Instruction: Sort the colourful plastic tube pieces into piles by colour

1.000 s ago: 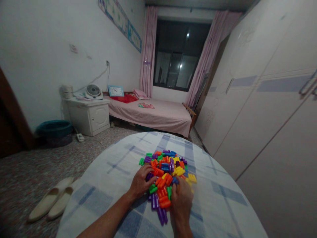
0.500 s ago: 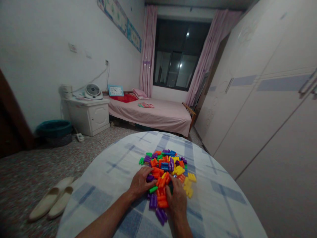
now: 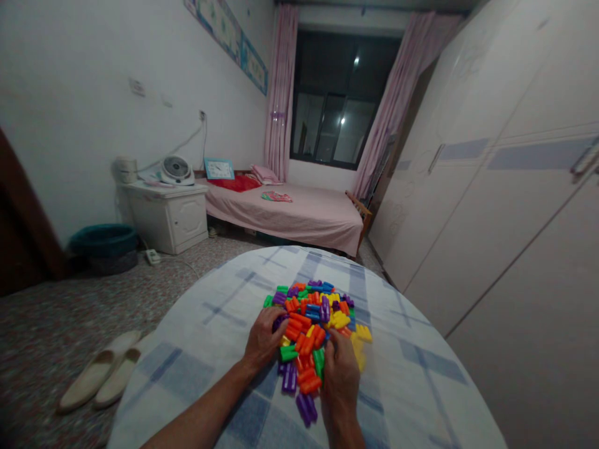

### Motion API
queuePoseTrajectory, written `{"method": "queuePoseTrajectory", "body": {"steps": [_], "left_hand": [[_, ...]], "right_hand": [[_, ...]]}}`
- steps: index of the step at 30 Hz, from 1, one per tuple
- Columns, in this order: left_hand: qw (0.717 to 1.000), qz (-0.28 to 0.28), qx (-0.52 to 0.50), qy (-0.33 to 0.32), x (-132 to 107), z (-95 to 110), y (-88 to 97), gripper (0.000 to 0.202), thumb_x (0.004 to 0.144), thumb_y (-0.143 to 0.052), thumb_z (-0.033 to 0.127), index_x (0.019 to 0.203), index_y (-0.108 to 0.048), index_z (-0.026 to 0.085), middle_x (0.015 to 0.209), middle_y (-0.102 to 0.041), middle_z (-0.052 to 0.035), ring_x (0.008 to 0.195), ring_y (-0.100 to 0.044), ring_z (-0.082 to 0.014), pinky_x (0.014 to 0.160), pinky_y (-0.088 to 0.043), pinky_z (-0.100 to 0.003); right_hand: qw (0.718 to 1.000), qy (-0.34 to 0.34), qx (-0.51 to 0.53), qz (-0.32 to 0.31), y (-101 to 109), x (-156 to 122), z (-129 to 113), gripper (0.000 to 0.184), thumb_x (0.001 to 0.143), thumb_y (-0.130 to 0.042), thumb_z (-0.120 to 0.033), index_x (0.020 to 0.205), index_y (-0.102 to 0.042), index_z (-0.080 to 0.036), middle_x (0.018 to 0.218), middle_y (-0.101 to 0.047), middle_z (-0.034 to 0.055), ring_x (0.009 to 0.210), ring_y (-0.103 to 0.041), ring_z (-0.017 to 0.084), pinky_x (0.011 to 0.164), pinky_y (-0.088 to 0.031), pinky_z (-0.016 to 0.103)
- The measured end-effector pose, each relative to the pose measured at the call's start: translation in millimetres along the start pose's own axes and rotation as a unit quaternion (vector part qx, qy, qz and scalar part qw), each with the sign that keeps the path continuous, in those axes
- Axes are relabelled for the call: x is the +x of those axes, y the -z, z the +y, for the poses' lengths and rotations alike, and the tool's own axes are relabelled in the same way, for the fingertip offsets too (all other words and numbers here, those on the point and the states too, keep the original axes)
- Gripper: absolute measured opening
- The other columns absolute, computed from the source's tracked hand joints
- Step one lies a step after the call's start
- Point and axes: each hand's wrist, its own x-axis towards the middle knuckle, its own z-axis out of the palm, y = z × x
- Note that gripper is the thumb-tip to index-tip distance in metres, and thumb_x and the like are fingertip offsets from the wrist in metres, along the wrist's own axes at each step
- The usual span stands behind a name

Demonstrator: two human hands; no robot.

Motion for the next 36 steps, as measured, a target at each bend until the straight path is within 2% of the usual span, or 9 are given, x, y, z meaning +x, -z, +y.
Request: {"method": "queuePoseTrajectory", "body": {"steps": [5, 8, 13, 20, 25, 31, 36], "left_hand": [[0.997, -0.013, 0.067, 0.024, -3.0, -1.6, -1.9, 0.029, 0.080, -0.056, 0.028, 0.108, -0.061, 0.020, 0.112, -0.061, -0.0068, 0.107, -0.053, -0.0224, 0.093, -0.043, -0.039], [0.997, -0.034, 0.069, 0.009, -3.6, -3.1, -3.7, 0.033, 0.079, -0.057, 0.029, 0.111, -0.060, 0.020, 0.114, -0.061, -0.0070, 0.108, -0.053, -0.0225, 0.095, -0.042, -0.040], [0.995, -0.066, 0.065, -0.021, -2.5, -1.3, -1.8, 0.040, 0.074, -0.062, 0.031, 0.112, -0.060, 0.020, 0.108, -0.063, -0.0070, 0.103, -0.054, -0.0233, 0.094, -0.042, -0.040], [0.995, -0.077, 0.055, -0.010, -3.0, -1.2, 0.8, 0.025, 0.076, -0.058, 0.023, 0.101, -0.064, 0.020, 0.094, -0.064, -0.0047, 0.094, -0.055, -0.0217, 0.086, -0.044, -0.037], [0.998, -0.060, 0.027, -0.004, -4.2, -3.0, -1.9, 0.025, 0.078, -0.054, 0.020, 0.101, -0.062, 0.019, 0.095, -0.063, -0.0046, 0.093, -0.055, -0.0200, 0.085, -0.045, -0.035], [0.998, -0.020, 0.037, -0.037, -2.1, 5.4, 1.7, 0.034, 0.073, -0.057, 0.018, 0.107, -0.060, 0.020, 0.108, -0.061, -0.0062, 0.103, -0.053, -0.0221, 0.095, -0.040, -0.040], [0.995, -0.052, 0.035, -0.075, -3.5, 9.7, 2.7, 0.034, 0.071, -0.060, 0.022, 0.106, -0.062, 0.020, 0.107, -0.062, -0.0074, 0.103, -0.053, -0.0233, 0.098, -0.038, -0.042]], "right_hand": [[0.999, 0.015, -0.027, 0.011, 1.2, 0.7, -0.1, 0.033, 0.085, -0.041, -0.033, 0.106, -0.060, -0.017, 0.106, -0.063, 0.0112, 0.101, -0.055, 0.024, 0.091, -0.041, 0.039], [0.999, 0.025, -0.022, -0.015, -2.5, 1.3, 3.5, 0.035, 0.085, -0.043, -0.036, 0.109, -0.059, -0.016, 0.109, -0.062, 0.0116, 0.105, -0.054, 0.024, 0.094, -0.040, 0.040], [0.997, 0.052, -0.012, -0.060, -9.8, 0.4, 9.9, 0.042, 0.079, -0.051, -0.039, 0.115, -0.058, -0.018, 0.117, -0.060, 0.0101, 0.112, -0.052, 0.023, 0.099, -0.039, 0.040], [0.997, 0.014, -0.007, -0.077, -5.9, 0.5, 4.1, 0.036, 0.080, -0.047, -0.035, 0.109, -0.060, -0.018, 0.107, -0.063, 0.0092, 0.101, -0.058, 0.022, 0.090, -0.044, 0.036], [0.999, 0.004, 0.003, -0.054, -4.0, 0.2, -0.5, 0.033, 0.082, -0.045, -0.038, 0.101, -0.063, -0.019, 0.099, -0.066, 0.0071, 0.093, -0.060, 0.020, 0.083, -0.045, 0.033], [1.000, 0.014, -0.018, -0.008, -0.6, -0.6, 1.1, 0.033, 0.085, -0.042, -0.036, 0.106, -0.060, -0.017, 0.105, -0.063, 0.0111, 0.100, -0.055, 0.023, 0.088, -0.041, 0.036], [0.998, -0.005, -0.069, -0.004, -2.4, -1.3, 7.5, 0.032, 0.084, -0.042, -0.033, 0.103, -0.060, -0.016, 0.102, -0.063, 0.0117, 0.095, -0.055, 0.024, 0.082, -0.040, 0.036]]}}
